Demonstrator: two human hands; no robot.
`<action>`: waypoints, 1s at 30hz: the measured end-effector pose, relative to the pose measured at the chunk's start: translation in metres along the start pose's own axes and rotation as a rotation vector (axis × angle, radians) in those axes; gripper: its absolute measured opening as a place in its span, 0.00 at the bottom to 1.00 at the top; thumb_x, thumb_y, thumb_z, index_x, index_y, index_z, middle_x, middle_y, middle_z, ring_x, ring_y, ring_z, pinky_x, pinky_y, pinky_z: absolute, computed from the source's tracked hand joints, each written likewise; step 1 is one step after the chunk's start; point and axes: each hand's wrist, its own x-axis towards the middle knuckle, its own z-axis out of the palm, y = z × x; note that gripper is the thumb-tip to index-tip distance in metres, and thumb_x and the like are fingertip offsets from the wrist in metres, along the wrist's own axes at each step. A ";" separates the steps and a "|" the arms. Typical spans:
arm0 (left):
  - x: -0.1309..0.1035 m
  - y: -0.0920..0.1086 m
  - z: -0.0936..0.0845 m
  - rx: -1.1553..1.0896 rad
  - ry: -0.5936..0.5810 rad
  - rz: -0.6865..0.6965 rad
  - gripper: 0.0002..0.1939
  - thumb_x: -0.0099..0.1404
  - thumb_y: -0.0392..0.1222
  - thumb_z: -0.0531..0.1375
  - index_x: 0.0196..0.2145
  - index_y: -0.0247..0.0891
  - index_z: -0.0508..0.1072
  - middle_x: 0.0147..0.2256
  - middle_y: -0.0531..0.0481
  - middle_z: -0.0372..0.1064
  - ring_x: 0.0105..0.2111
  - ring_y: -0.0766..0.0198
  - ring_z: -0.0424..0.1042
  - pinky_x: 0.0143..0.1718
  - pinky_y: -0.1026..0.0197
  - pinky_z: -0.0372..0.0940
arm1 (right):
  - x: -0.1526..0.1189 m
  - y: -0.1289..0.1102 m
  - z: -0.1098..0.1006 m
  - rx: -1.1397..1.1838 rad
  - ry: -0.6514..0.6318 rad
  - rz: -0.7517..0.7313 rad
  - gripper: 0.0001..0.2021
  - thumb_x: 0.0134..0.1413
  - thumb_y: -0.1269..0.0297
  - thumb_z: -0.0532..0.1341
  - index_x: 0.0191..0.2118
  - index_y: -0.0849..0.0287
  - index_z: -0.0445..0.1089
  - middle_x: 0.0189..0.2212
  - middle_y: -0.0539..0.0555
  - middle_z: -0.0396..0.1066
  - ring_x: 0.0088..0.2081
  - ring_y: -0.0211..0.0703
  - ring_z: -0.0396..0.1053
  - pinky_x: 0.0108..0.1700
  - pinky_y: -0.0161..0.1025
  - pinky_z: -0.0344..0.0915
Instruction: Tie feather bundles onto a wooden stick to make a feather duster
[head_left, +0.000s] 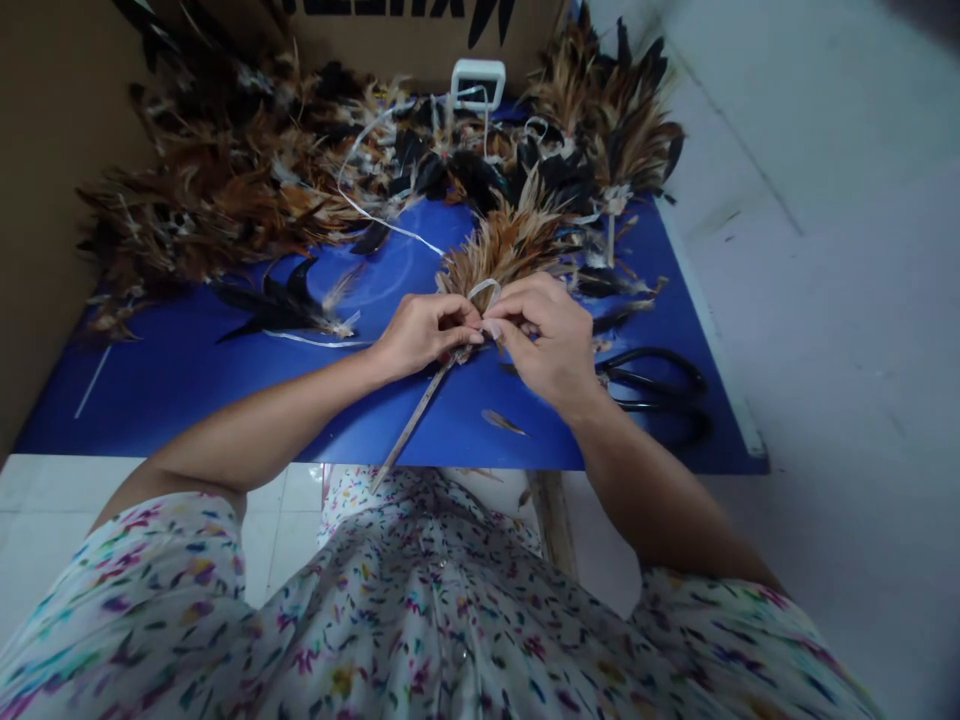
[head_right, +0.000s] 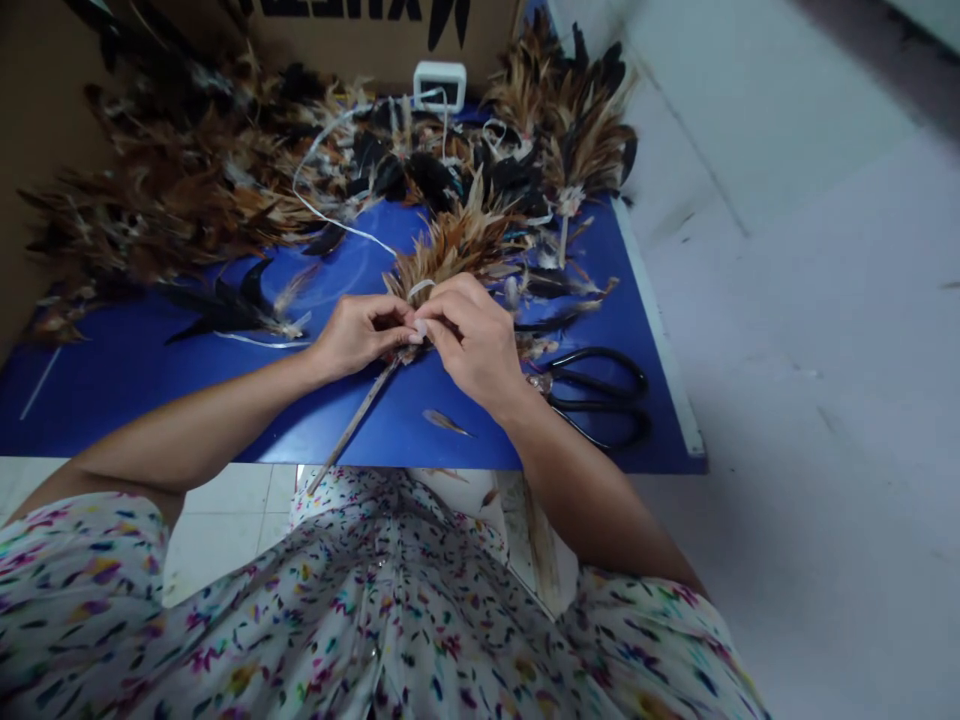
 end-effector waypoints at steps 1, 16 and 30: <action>0.000 0.001 0.000 0.047 0.010 0.030 0.15 0.59 0.50 0.66 0.27 0.35 0.73 0.22 0.54 0.70 0.21 0.71 0.66 0.24 0.67 0.58 | 0.000 0.000 0.001 0.017 -0.008 -0.015 0.06 0.60 0.64 0.62 0.30 0.55 0.72 0.33 0.53 0.71 0.39 0.43 0.69 0.42 0.42 0.66; -0.007 -0.005 -0.002 -0.075 -0.008 -0.006 0.15 0.61 0.50 0.65 0.30 0.34 0.72 0.23 0.53 0.71 0.18 0.73 0.67 0.21 0.69 0.61 | -0.007 0.009 0.007 0.102 -0.208 0.184 0.07 0.53 0.71 0.59 0.39 0.56 0.67 0.35 0.50 0.72 0.32 0.37 0.70 0.35 0.35 0.67; -0.007 -0.010 -0.004 -0.099 -0.013 0.027 0.16 0.62 0.54 0.63 0.32 0.36 0.70 0.20 0.55 0.68 0.17 0.73 0.65 0.20 0.69 0.59 | -0.006 0.002 0.005 0.023 -0.213 0.232 0.07 0.52 0.68 0.62 0.38 0.56 0.66 0.25 0.45 0.64 0.26 0.34 0.61 0.32 0.35 0.60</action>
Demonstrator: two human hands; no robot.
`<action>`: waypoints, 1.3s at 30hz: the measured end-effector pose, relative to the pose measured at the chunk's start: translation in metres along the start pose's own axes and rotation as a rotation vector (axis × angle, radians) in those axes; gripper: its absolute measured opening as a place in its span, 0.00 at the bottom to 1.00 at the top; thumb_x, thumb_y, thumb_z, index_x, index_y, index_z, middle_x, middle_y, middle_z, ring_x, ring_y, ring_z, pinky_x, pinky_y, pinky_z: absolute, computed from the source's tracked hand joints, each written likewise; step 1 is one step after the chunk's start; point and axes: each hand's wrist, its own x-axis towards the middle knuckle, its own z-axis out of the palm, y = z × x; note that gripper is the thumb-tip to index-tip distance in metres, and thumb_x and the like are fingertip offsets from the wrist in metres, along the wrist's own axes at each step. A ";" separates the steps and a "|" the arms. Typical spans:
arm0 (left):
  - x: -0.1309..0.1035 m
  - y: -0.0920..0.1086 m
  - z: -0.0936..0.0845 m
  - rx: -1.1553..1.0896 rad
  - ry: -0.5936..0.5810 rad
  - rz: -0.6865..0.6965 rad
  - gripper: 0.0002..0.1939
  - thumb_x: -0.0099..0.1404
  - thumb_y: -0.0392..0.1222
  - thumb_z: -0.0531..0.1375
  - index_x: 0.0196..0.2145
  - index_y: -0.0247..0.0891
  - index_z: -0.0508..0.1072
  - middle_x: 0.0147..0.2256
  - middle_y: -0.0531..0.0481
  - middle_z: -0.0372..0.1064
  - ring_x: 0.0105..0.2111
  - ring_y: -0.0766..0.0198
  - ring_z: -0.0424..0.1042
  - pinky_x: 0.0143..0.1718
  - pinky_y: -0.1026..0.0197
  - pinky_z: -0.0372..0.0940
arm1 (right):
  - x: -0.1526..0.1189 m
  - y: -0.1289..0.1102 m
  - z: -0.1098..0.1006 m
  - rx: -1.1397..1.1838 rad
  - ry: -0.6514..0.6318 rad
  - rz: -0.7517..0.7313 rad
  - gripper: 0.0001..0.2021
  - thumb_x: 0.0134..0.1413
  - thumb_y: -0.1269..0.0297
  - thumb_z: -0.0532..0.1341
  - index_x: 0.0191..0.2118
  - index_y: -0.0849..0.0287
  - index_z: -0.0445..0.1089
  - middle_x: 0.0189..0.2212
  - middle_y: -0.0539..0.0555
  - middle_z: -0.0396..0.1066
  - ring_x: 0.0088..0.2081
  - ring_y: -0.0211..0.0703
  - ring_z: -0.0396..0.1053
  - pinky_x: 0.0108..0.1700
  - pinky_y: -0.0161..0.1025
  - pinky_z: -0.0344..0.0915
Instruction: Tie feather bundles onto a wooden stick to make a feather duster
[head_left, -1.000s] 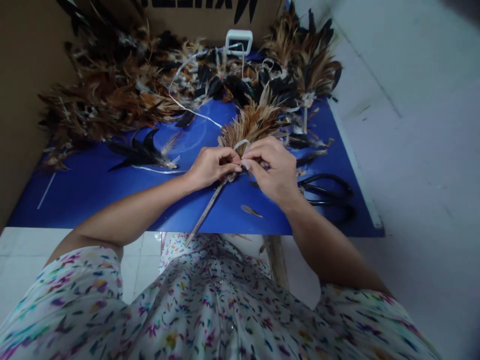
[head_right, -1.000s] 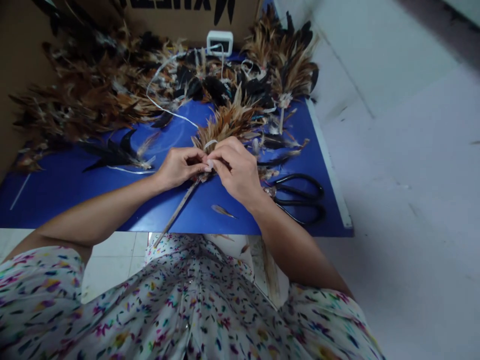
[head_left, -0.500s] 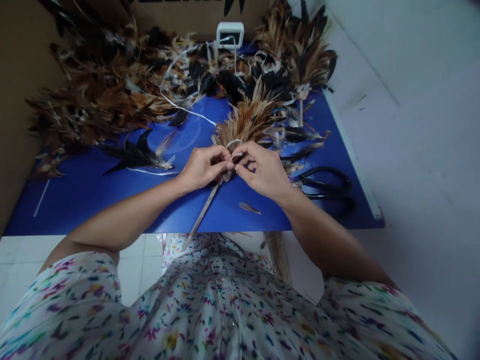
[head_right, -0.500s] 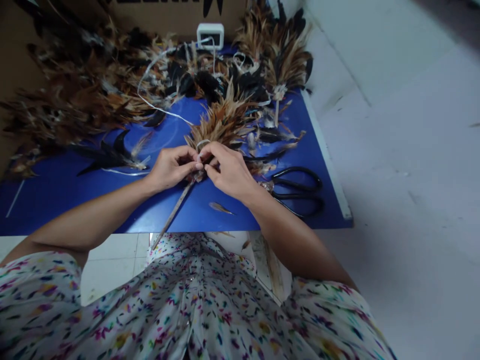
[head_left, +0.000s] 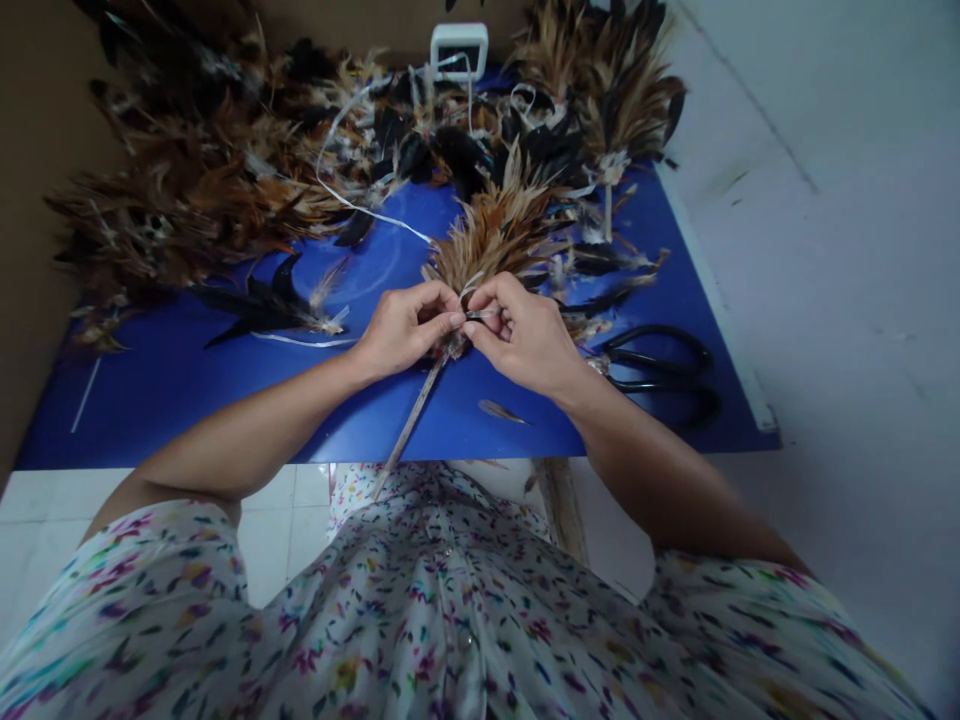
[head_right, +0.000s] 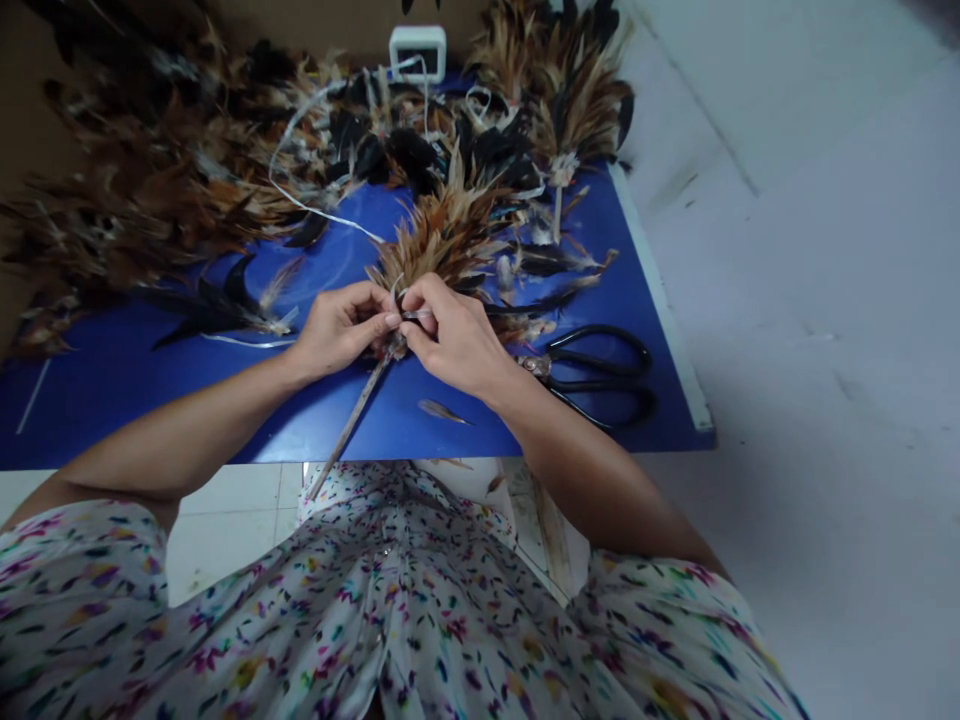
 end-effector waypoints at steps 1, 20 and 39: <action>0.000 0.000 0.000 -0.009 -0.004 0.001 0.16 0.63 0.53 0.63 0.32 0.36 0.70 0.19 0.55 0.67 0.17 0.72 0.65 0.21 0.69 0.60 | 0.000 -0.001 0.000 -0.005 -0.002 0.003 0.06 0.53 0.67 0.63 0.37 0.57 0.66 0.25 0.45 0.64 0.26 0.33 0.61 0.32 0.34 0.60; -0.003 0.009 0.006 -0.061 0.070 -0.119 0.16 0.57 0.46 0.68 0.33 0.37 0.66 0.25 0.54 0.73 0.20 0.71 0.71 0.23 0.69 0.64 | 0.000 0.000 -0.002 -0.028 0.001 0.018 0.04 0.55 0.68 0.62 0.30 0.59 0.73 0.25 0.48 0.69 0.28 0.36 0.63 0.33 0.36 0.58; -0.008 0.016 0.015 0.087 0.196 -0.077 0.13 0.54 0.39 0.68 0.30 0.37 0.66 0.25 0.56 0.72 0.21 0.73 0.70 0.23 0.70 0.66 | 0.000 -0.010 -0.005 -0.114 -0.054 0.059 0.04 0.53 0.70 0.60 0.29 0.60 0.71 0.24 0.48 0.67 0.26 0.34 0.59 0.32 0.35 0.56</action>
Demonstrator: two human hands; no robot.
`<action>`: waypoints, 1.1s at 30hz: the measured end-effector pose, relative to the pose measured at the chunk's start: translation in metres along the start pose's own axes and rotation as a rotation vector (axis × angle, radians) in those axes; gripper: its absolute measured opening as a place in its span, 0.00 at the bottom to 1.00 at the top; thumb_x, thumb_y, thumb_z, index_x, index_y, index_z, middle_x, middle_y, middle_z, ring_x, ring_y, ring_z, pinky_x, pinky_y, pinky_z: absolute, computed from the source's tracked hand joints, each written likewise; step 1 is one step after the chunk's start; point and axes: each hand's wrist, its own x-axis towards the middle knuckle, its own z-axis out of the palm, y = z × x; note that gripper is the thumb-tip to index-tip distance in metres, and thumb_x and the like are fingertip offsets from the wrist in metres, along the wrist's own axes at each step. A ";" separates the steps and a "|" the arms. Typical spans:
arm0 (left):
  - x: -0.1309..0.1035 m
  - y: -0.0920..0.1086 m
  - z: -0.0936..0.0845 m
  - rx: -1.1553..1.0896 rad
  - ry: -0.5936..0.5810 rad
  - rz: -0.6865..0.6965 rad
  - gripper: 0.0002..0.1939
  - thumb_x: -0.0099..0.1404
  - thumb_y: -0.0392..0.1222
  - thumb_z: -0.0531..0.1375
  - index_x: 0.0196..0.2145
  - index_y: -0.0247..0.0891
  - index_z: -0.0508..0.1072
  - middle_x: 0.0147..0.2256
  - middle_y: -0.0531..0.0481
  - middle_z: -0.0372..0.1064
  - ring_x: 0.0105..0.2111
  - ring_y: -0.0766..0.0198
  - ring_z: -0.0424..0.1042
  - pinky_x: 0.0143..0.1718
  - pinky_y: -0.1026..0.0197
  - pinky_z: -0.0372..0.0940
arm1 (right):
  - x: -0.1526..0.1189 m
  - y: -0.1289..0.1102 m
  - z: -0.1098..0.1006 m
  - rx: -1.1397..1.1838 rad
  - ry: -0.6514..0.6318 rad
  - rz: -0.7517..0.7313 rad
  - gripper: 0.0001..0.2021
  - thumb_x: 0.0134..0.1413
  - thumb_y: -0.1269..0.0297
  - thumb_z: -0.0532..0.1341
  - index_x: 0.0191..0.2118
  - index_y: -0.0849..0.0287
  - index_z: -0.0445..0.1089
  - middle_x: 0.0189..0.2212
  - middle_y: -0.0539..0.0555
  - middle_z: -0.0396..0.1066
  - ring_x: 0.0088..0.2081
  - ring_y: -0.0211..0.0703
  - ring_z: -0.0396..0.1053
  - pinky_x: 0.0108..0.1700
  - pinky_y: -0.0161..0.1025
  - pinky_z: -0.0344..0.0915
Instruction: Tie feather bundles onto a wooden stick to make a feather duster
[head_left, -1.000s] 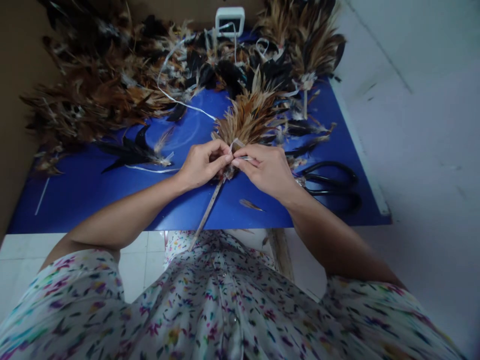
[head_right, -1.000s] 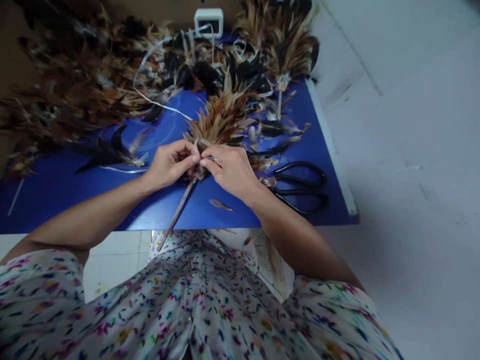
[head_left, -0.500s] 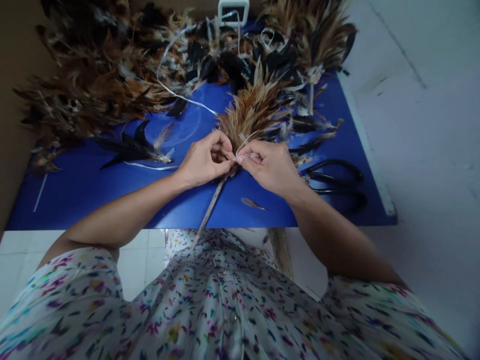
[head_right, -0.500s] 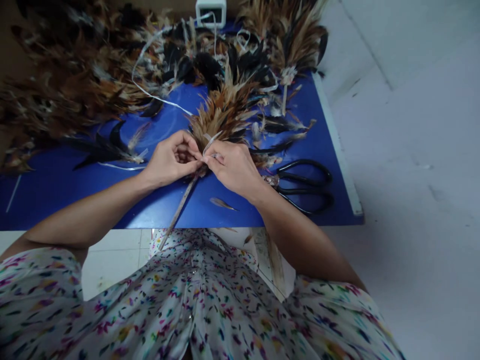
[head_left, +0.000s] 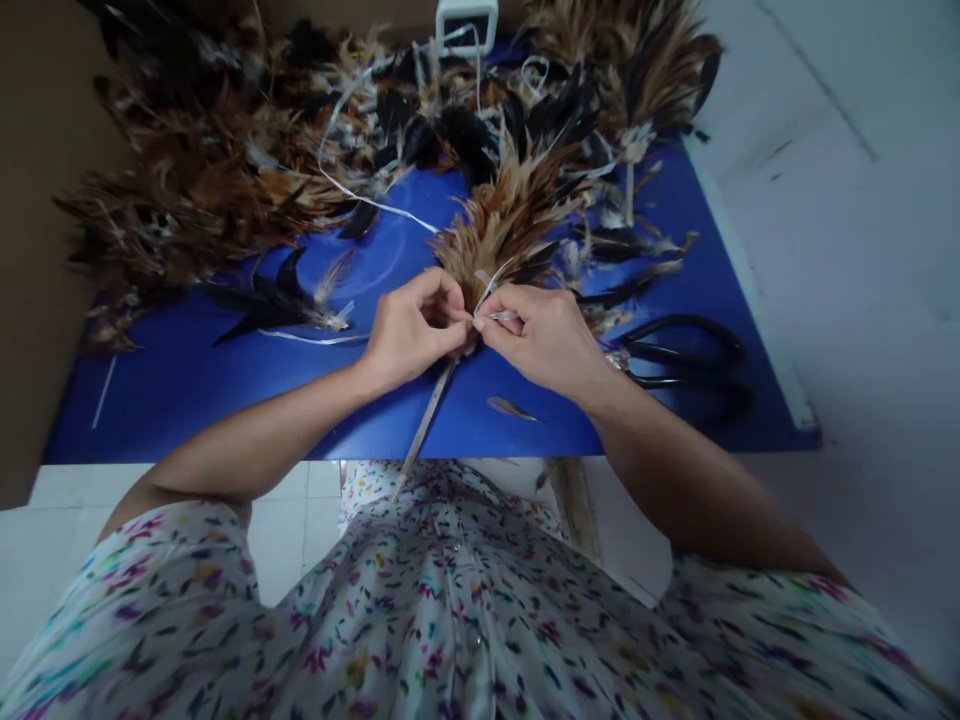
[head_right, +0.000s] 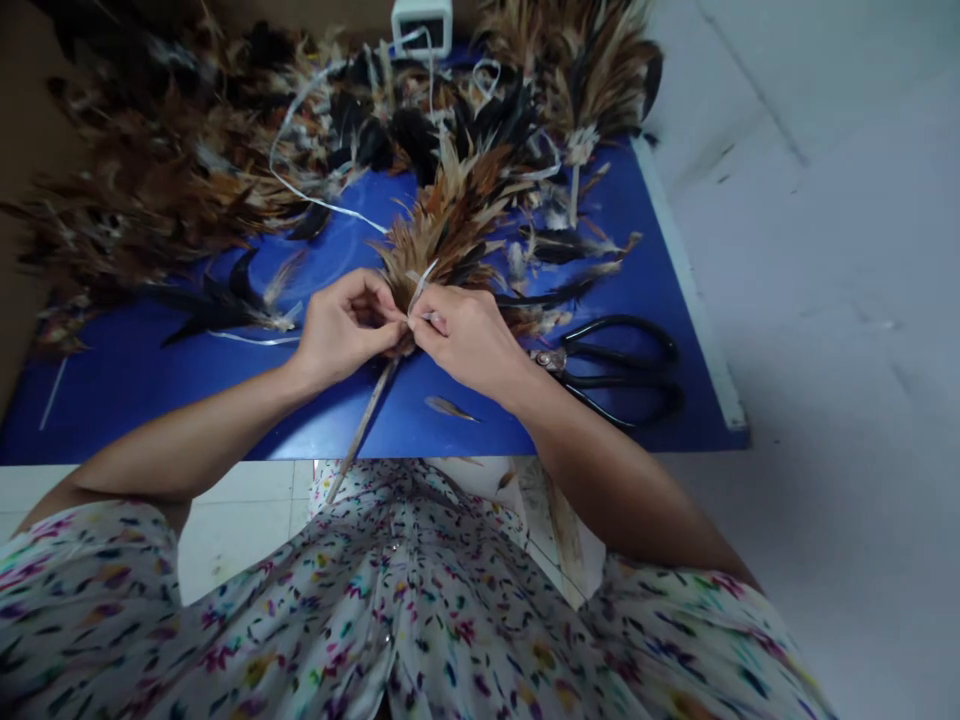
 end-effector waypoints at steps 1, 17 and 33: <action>-0.001 0.001 0.000 0.071 0.011 0.054 0.11 0.55 0.39 0.67 0.31 0.37 0.68 0.26 0.56 0.72 0.23 0.73 0.71 0.25 0.70 0.66 | 0.000 -0.001 0.000 0.007 -0.005 0.018 0.04 0.53 0.70 0.60 0.29 0.60 0.72 0.23 0.48 0.67 0.25 0.34 0.59 0.31 0.35 0.55; -0.004 0.004 -0.007 0.565 -0.013 0.406 0.05 0.64 0.35 0.60 0.34 0.36 0.77 0.28 0.51 0.72 0.30 0.69 0.70 0.33 0.66 0.64 | 0.001 0.007 0.005 0.159 -0.041 0.200 0.07 0.52 0.64 0.61 0.29 0.62 0.72 0.19 0.46 0.61 0.23 0.32 0.55 0.28 0.35 0.51; 0.006 0.000 -0.010 0.371 -0.204 0.124 0.03 0.63 0.35 0.57 0.34 0.36 0.71 0.32 0.51 0.69 0.33 0.68 0.68 0.36 0.64 0.64 | 0.002 0.008 0.003 0.114 0.033 0.144 0.06 0.52 0.65 0.63 0.31 0.61 0.76 0.19 0.46 0.62 0.23 0.33 0.56 0.29 0.35 0.53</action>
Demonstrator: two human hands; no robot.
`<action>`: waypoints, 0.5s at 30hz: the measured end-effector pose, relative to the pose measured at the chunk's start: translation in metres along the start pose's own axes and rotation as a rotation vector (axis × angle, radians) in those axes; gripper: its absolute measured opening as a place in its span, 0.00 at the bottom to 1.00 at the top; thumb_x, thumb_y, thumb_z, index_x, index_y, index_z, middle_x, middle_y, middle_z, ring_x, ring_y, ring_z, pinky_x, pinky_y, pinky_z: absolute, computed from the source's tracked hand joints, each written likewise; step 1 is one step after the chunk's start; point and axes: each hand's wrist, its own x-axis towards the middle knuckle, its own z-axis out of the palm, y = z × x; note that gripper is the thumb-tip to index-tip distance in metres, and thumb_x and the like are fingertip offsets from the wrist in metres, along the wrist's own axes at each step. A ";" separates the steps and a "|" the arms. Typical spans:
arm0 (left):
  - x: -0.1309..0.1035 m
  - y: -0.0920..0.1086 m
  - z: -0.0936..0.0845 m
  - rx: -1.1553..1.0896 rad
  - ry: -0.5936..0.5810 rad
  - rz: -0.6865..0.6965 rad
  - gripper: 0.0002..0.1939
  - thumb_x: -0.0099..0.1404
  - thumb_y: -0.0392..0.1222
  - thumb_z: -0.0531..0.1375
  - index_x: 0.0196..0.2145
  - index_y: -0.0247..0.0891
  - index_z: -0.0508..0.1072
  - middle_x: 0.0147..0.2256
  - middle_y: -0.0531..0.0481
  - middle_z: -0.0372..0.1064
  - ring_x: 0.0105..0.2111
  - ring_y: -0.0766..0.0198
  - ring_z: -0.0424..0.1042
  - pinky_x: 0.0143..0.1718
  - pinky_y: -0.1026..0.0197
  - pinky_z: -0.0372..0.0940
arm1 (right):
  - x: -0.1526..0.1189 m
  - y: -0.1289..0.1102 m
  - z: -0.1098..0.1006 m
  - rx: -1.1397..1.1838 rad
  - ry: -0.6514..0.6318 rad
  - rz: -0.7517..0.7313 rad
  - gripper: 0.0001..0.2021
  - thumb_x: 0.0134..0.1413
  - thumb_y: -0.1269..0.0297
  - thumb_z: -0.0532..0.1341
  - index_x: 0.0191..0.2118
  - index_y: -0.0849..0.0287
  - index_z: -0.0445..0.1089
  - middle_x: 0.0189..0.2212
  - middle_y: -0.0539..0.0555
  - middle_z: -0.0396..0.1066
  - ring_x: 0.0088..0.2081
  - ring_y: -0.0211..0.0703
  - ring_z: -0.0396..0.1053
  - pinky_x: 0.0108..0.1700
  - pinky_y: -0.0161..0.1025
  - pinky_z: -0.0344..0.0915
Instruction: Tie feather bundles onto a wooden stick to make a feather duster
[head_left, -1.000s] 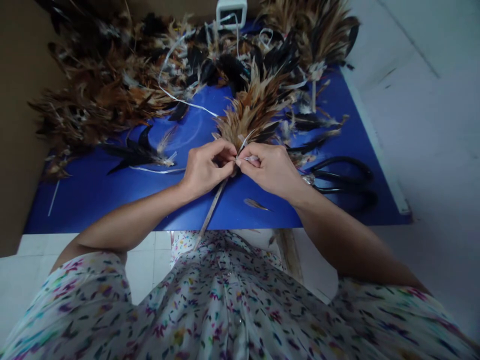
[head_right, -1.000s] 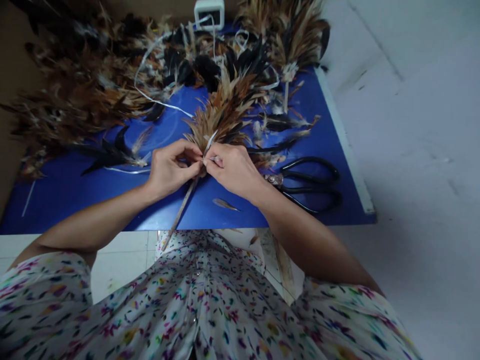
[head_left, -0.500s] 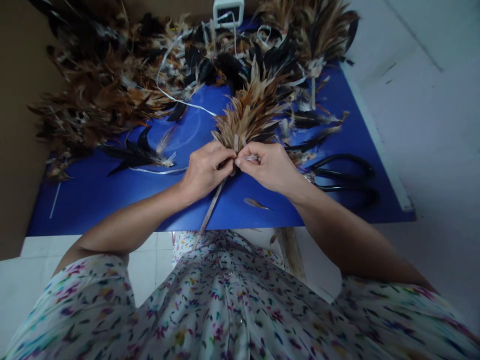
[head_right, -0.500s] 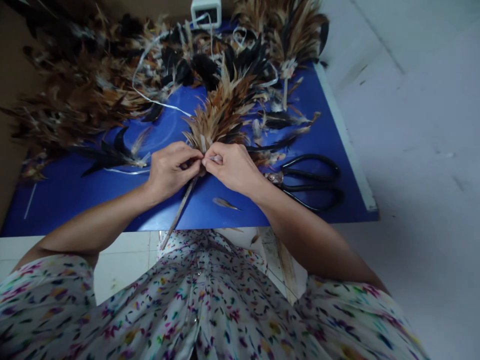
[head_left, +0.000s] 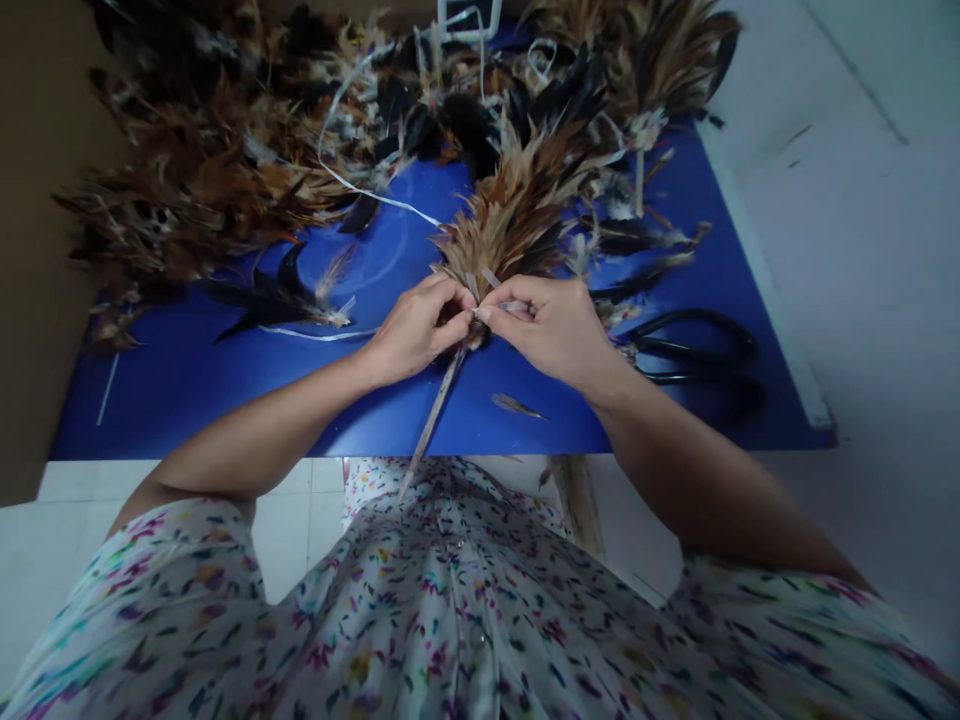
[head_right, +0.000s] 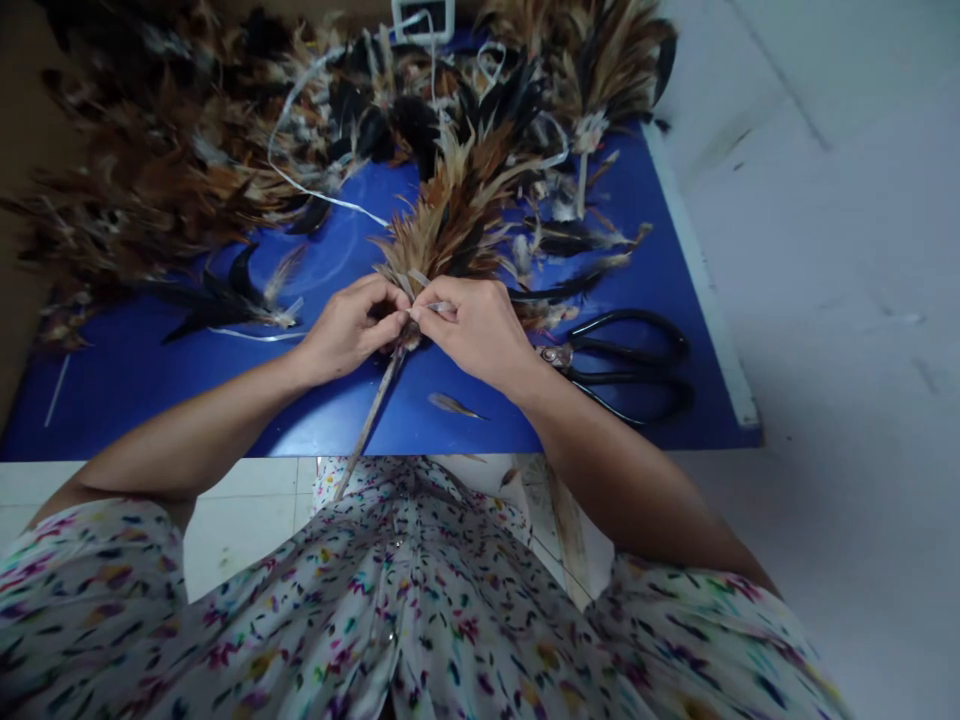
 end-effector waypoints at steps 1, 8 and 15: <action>0.000 0.000 0.000 -0.014 -0.001 -0.012 0.03 0.64 0.35 0.57 0.34 0.36 0.71 0.32 0.51 0.69 0.33 0.67 0.68 0.36 0.64 0.64 | 0.001 0.001 0.000 0.023 -0.014 0.032 0.06 0.52 0.65 0.63 0.31 0.62 0.76 0.18 0.46 0.62 0.22 0.32 0.55 0.28 0.35 0.52; 0.000 -0.001 0.003 -0.163 0.001 -0.069 0.02 0.63 0.36 0.58 0.32 0.35 0.71 0.29 0.52 0.71 0.30 0.69 0.70 0.34 0.65 0.65 | 0.005 -0.001 0.002 0.209 -0.059 0.113 0.05 0.51 0.67 0.63 0.28 0.64 0.74 0.17 0.45 0.60 0.20 0.29 0.51 0.24 0.34 0.49; -0.002 -0.003 0.006 -0.196 0.063 -0.101 0.02 0.60 0.36 0.61 0.31 0.36 0.71 0.26 0.54 0.72 0.24 0.71 0.70 0.28 0.67 0.65 | 0.004 -0.003 0.004 0.298 -0.050 0.172 0.06 0.51 0.66 0.64 0.28 0.63 0.73 0.19 0.47 0.63 0.21 0.31 0.58 0.24 0.33 0.54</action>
